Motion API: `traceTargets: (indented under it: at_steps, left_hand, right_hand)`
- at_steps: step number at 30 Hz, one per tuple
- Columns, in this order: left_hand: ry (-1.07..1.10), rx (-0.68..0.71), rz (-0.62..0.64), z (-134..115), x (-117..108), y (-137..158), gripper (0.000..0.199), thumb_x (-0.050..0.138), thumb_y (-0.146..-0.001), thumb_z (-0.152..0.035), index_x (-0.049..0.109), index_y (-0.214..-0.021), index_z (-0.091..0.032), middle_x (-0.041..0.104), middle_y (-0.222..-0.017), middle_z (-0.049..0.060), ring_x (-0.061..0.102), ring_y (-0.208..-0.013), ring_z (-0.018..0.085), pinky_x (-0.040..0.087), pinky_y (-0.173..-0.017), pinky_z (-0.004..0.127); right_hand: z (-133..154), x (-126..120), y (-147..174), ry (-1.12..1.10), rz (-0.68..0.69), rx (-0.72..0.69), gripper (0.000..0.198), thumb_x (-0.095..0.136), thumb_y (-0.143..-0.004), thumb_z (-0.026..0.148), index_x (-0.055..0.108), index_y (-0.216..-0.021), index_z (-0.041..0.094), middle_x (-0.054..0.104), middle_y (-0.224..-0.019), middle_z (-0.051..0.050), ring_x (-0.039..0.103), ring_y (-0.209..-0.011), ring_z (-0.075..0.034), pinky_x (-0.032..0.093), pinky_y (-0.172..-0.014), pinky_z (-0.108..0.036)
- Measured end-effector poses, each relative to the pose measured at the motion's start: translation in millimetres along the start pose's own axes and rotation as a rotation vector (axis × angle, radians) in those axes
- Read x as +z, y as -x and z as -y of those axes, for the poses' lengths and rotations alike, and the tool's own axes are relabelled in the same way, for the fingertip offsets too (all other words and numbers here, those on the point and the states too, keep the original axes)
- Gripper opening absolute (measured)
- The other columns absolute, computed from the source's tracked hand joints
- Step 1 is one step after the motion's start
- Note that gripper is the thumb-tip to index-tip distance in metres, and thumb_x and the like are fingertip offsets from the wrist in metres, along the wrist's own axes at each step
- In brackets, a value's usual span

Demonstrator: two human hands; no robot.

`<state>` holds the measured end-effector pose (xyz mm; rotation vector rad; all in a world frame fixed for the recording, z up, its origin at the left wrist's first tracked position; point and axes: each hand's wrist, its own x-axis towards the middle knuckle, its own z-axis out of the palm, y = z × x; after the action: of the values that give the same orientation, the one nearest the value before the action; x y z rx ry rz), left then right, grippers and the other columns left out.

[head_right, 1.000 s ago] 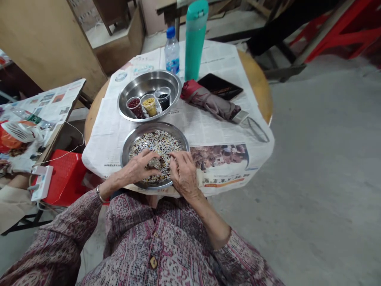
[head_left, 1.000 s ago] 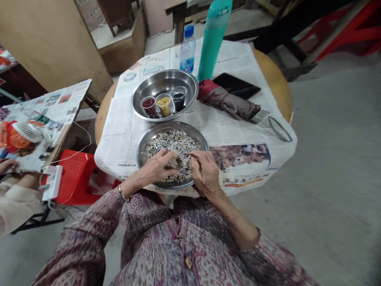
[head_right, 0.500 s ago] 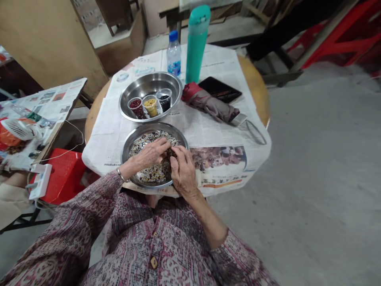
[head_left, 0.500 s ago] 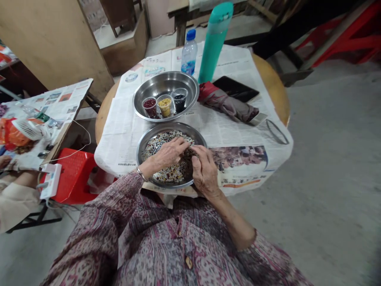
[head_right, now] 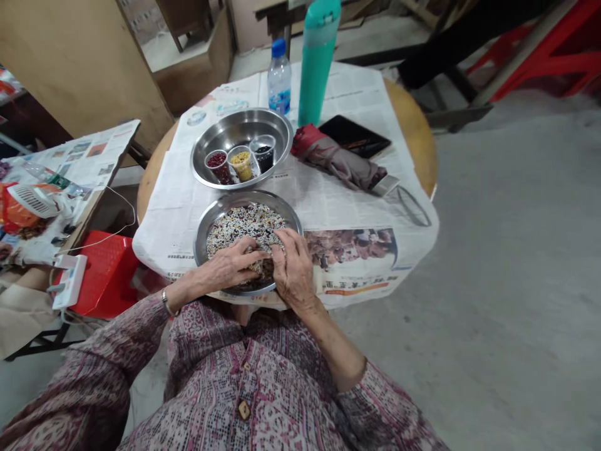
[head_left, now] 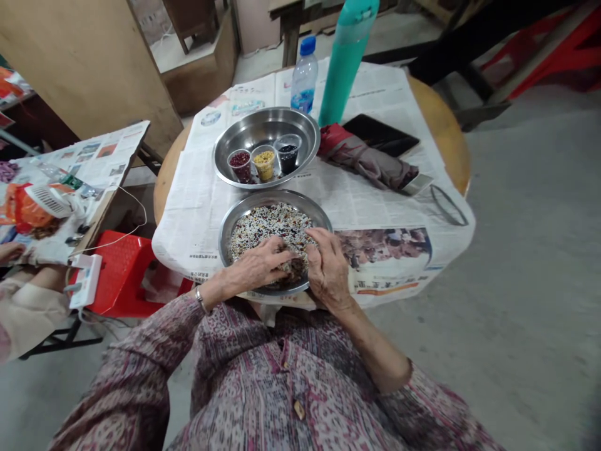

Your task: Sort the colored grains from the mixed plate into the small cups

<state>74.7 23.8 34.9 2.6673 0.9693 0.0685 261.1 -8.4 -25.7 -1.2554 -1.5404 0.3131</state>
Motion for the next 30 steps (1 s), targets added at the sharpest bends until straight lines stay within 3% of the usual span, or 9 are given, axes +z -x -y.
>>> traceTargets:
  at_steps: [3, 6, 9, 12, 15, 18, 21, 25, 30]
  left_hand:
    - [-0.075, 0.055, 0.041, -1.9, 2.1, -29.1, 0.022, 0.047, -0.1, -0.016, 0.06, -0.118, -0.017, 0.055, -0.12, 0.01, 0.059, -0.106, 0.02, 0.054, -0.093, 0.033]
    - [-0.105, -0.04, -0.024, 5.4, -5.1, -45.9, 0.028, 0.037, -0.101, -0.009, 0.061, -0.115, -0.015, 0.061, -0.107, 0.008, 0.061, -0.097, 0.018, 0.054, -0.088, 0.031]
    - [-0.13, -0.141, -0.134, 16.2, -14.8, -44.7, 0.032, 0.036, -0.1, -0.008, 0.06, -0.121, -0.016, 0.063, -0.109, 0.008, 0.061, -0.102, 0.019, 0.052, -0.092, 0.033]
    - [-0.183, -0.164, -0.215, 22.2, -19.4, -37.5, 0.028, 0.051, -0.101, -0.029, 0.059, -0.125, -0.019, 0.06, -0.129, 0.009, 0.054, -0.119, 0.025, 0.048, -0.102, 0.042]
    - [-0.207, -0.113, -0.181, 18.8, -15.2, -38.8, 0.062, 0.068, -0.088, -0.055, 0.052, -0.138, -0.022, 0.045, -0.15, 0.012, 0.038, -0.138, 0.034, 0.037, -0.113, 0.054]
    - [-0.18, -0.053, -0.111, 9.9, -5.1, -50.7, 0.077, 0.071, -0.083, -0.059, 0.045, -0.144, -0.02, 0.037, -0.155, 0.015, 0.031, -0.143, 0.037, 0.027, -0.119, 0.058]
    - [-0.118, -0.017, -0.077, 3.7, 2.2, -61.4, 0.056, 0.068, -0.087, -0.045, 0.053, -0.133, -0.019, 0.047, -0.145, 0.013, 0.042, -0.134, 0.033, 0.037, -0.113, 0.052]
    - [-0.046, 0.03, -0.033, 6.7, -0.7, -50.6, 0.018, 0.059, -0.091, -0.024, 0.063, -0.108, -0.018, 0.062, -0.112, 0.009, 0.057, -0.109, 0.024, 0.049, -0.098, 0.041]
    - [-0.043, -0.047, -0.075, 27.3, -13.7, -9.2, 0.018, 0.047, -0.099, -0.019, 0.064, -0.103, -0.021, 0.062, -0.101, 0.005, 0.057, -0.101, 0.019, 0.049, -0.095, 0.036]
  right_hand:
    - [-0.8, 0.5, 0.1, 0.011, -0.007, -0.001, 0.035, 0.039, -0.102, 0.033, 0.06, -0.127, 0.022, 0.064, -0.125, -0.013, 0.059, -0.121, -0.025, 0.049, -0.106, -0.049]
    - [-0.2, 0.6, -0.2, 0.018, -0.008, 0.006, 0.035, 0.038, -0.103, 0.033, 0.06, -0.127, 0.022, 0.064, -0.126, -0.013, 0.059, -0.121, -0.025, 0.048, -0.106, -0.049]
    - [0.8, 0.5, -0.7, 0.015, -0.001, 0.012, 0.036, 0.038, -0.103, 0.033, 0.059, -0.129, 0.022, 0.064, -0.126, -0.013, 0.059, -0.122, -0.025, 0.048, -0.106, -0.05]
    - [1.2, 0.4, -1.2, 0.007, -0.002, 0.013, 0.035, 0.038, -0.103, 0.032, 0.059, -0.129, 0.022, 0.064, -0.127, -0.013, 0.058, -0.123, -0.025, 0.048, -0.107, -0.05]
    - [1.3, 0.1, -1.6, -0.008, 0.0, 0.015, 0.036, 0.037, -0.103, 0.033, 0.059, -0.13, 0.022, 0.063, -0.128, -0.013, 0.058, -0.123, -0.025, 0.047, -0.108, -0.05]
    - [1.7, -0.6, -2.0, -0.019, 0.0, 0.015, 0.037, 0.037, -0.103, 0.033, 0.059, -0.13, 0.023, 0.063, -0.128, -0.013, 0.058, -0.122, -0.025, 0.047, -0.108, -0.049]
    - [2.0, -1.3, -2.0, -0.025, -0.003, 0.007, 0.036, 0.038, -0.102, 0.033, 0.06, -0.129, 0.023, 0.063, -0.126, -0.013, 0.058, -0.121, -0.025, 0.047, -0.107, -0.048]
    - [1.2, -1.1, -1.1, -0.013, -0.005, 0.026, 0.036, 0.038, -0.102, 0.034, 0.06, -0.128, 0.023, 0.064, -0.123, -0.012, 0.059, -0.118, -0.025, 0.049, -0.105, -0.048]
    - [0.2, -0.6, -0.4, -0.005, 0.002, 0.028, 0.036, 0.039, -0.102, 0.034, 0.06, -0.129, 0.023, 0.064, -0.123, -0.012, 0.059, -0.121, -0.026, 0.048, -0.105, -0.049]
